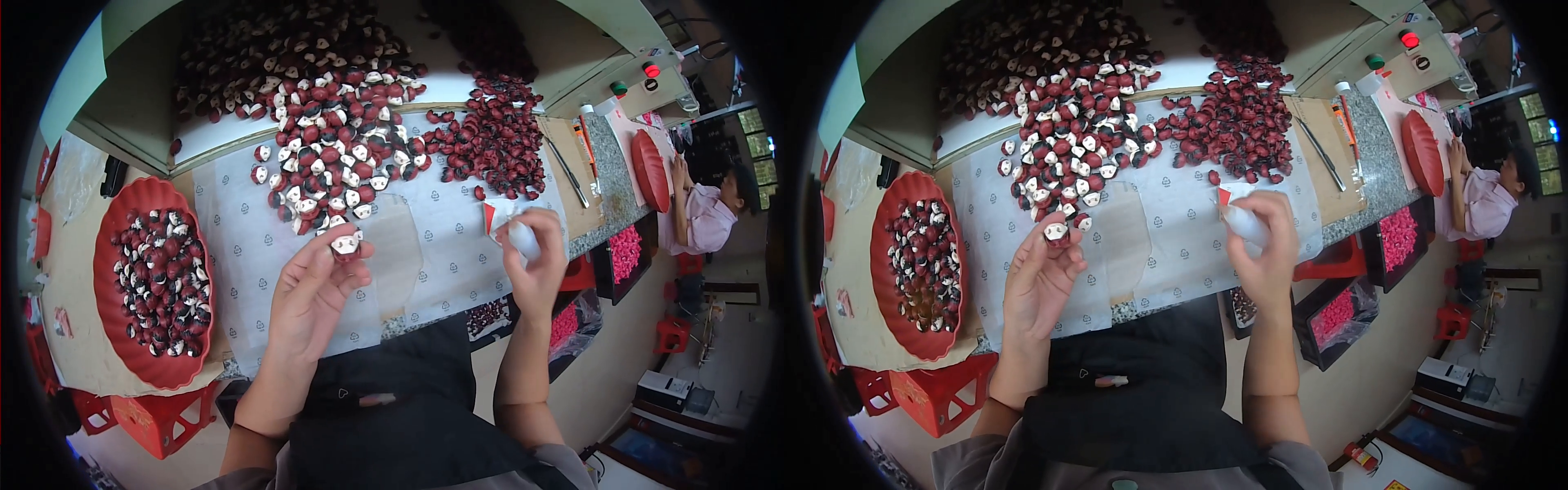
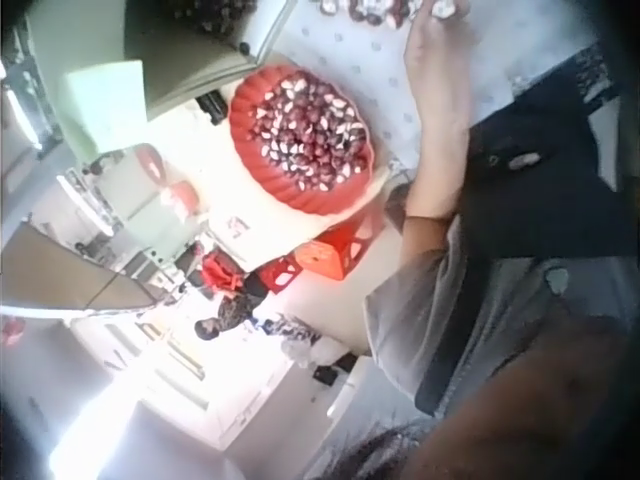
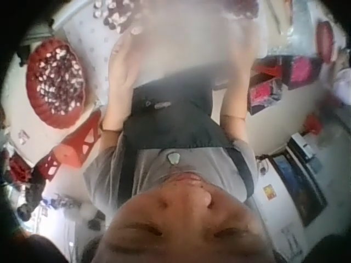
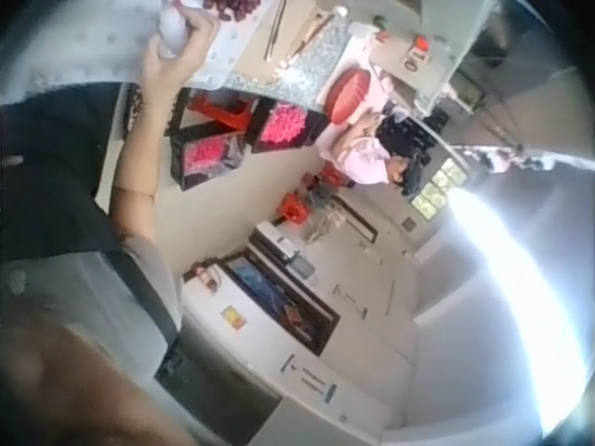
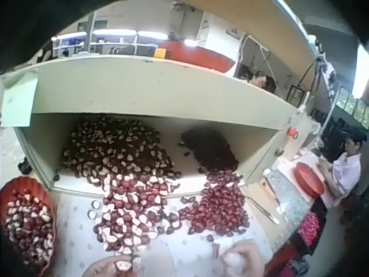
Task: The person assembles craft figurines by applying glue from a bottle onto figurine heads and attaching caps to them by hand, occasionally sorting pieces on the table.
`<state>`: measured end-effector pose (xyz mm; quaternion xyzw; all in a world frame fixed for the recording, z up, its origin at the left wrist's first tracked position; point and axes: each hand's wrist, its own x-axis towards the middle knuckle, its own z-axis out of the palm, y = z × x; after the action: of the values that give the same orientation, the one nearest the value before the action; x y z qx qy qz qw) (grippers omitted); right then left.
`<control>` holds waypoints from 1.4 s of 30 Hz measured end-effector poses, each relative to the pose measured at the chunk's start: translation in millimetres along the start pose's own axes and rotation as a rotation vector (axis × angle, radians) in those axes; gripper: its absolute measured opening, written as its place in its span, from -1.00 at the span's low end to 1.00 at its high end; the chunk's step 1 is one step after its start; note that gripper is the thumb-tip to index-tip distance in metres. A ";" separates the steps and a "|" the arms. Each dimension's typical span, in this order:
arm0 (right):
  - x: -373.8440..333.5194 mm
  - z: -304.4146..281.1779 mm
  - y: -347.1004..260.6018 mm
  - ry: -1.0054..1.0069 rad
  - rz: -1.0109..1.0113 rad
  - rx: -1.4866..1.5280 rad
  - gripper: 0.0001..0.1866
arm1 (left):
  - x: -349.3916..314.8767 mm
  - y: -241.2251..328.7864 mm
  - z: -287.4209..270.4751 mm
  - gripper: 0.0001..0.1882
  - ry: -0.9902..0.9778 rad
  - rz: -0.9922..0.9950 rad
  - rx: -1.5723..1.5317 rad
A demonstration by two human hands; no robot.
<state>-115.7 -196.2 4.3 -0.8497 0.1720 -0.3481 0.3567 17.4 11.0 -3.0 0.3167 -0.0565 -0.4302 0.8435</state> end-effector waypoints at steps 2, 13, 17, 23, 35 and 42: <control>12.3 12.5 7.7 0.016 -0.021 -0.005 -0.75 | 0.4 1.3 -1.0 -0.64 0.008 0.023 -0.009; -3.9 31.0 -55.4 -0.262 0.304 0.648 -0.80 | 5.4 -9.6 17.1 -0.63 0.006 -0.001 -0.074; -22.1 62.8 -67.4 -0.370 0.258 0.701 -0.81 | 9.9 -11.0 34.8 -0.65 -0.038 -0.022 -0.163; -27.9 72.1 -72.3 -0.200 -0.171 0.253 -0.77 | 10.0 -12.0 32.8 -0.66 -0.002 0.020 -0.160; -28.7 71.9 -70.1 -0.225 -0.335 0.098 -0.71 | 9.4 -14.4 23.9 -0.64 0.040 0.007 -0.170; -5.7 45.2 -70.0 -0.052 -0.298 0.187 -0.74 | 6.1 -13.1 21.5 -0.66 -0.087 -0.057 -0.180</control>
<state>-84.2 -123.0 29.7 -0.8376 0.0020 -0.3896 0.3829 4.3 -9.7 5.3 0.2221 -0.0450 -0.4707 0.8527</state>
